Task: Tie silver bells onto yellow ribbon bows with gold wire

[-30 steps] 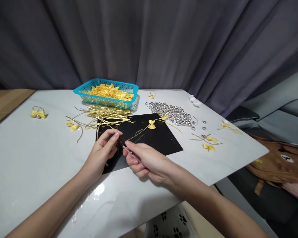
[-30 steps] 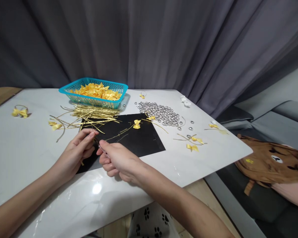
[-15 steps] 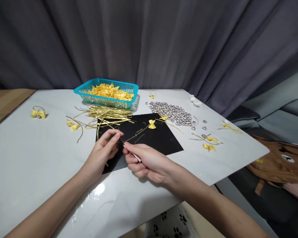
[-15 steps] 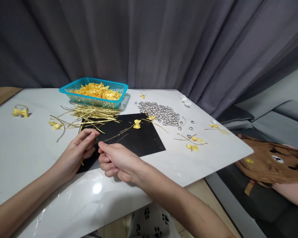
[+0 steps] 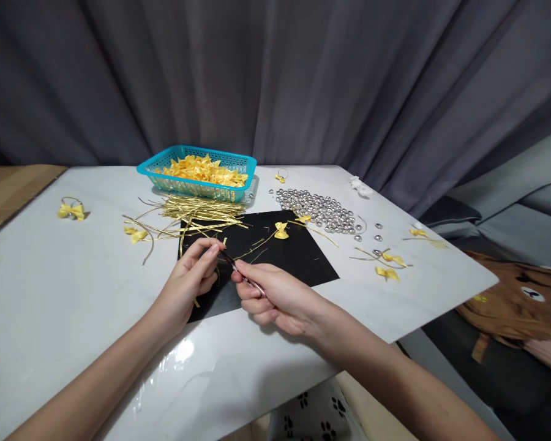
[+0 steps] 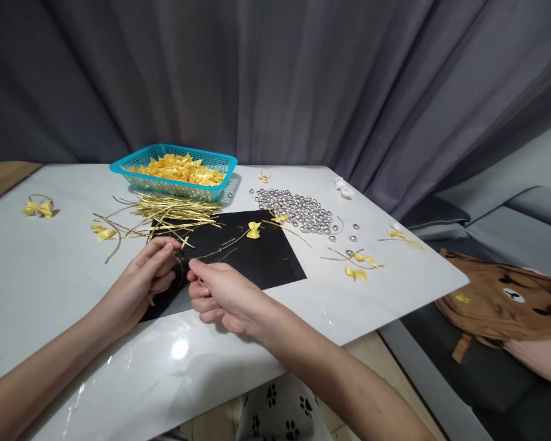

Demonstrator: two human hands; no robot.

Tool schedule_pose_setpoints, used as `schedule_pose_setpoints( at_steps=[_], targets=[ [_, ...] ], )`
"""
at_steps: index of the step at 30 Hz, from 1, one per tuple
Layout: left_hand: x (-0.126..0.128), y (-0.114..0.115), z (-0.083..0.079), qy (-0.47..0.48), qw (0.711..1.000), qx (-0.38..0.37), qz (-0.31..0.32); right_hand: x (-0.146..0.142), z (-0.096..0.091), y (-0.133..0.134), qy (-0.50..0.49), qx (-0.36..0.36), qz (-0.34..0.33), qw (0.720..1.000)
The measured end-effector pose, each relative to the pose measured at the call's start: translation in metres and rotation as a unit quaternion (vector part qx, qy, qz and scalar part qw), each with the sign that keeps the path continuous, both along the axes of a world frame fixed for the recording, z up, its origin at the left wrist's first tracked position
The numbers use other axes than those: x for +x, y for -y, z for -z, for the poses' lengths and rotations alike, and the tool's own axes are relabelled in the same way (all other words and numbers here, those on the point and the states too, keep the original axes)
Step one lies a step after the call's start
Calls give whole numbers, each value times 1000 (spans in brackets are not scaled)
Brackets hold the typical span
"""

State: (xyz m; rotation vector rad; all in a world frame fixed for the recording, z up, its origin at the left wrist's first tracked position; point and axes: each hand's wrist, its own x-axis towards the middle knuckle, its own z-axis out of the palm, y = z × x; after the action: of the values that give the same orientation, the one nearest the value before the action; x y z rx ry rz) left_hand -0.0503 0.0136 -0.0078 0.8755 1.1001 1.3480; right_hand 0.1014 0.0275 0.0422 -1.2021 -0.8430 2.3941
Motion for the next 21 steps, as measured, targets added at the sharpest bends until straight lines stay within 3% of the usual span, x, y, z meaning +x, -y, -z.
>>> schedule_pose_setpoints(
  at_steps=[21],
  targets=[
    [0, 1, -4, 16, 1000, -13, 10, 4, 4, -6, -34, 27, -47, 998]
  ],
)
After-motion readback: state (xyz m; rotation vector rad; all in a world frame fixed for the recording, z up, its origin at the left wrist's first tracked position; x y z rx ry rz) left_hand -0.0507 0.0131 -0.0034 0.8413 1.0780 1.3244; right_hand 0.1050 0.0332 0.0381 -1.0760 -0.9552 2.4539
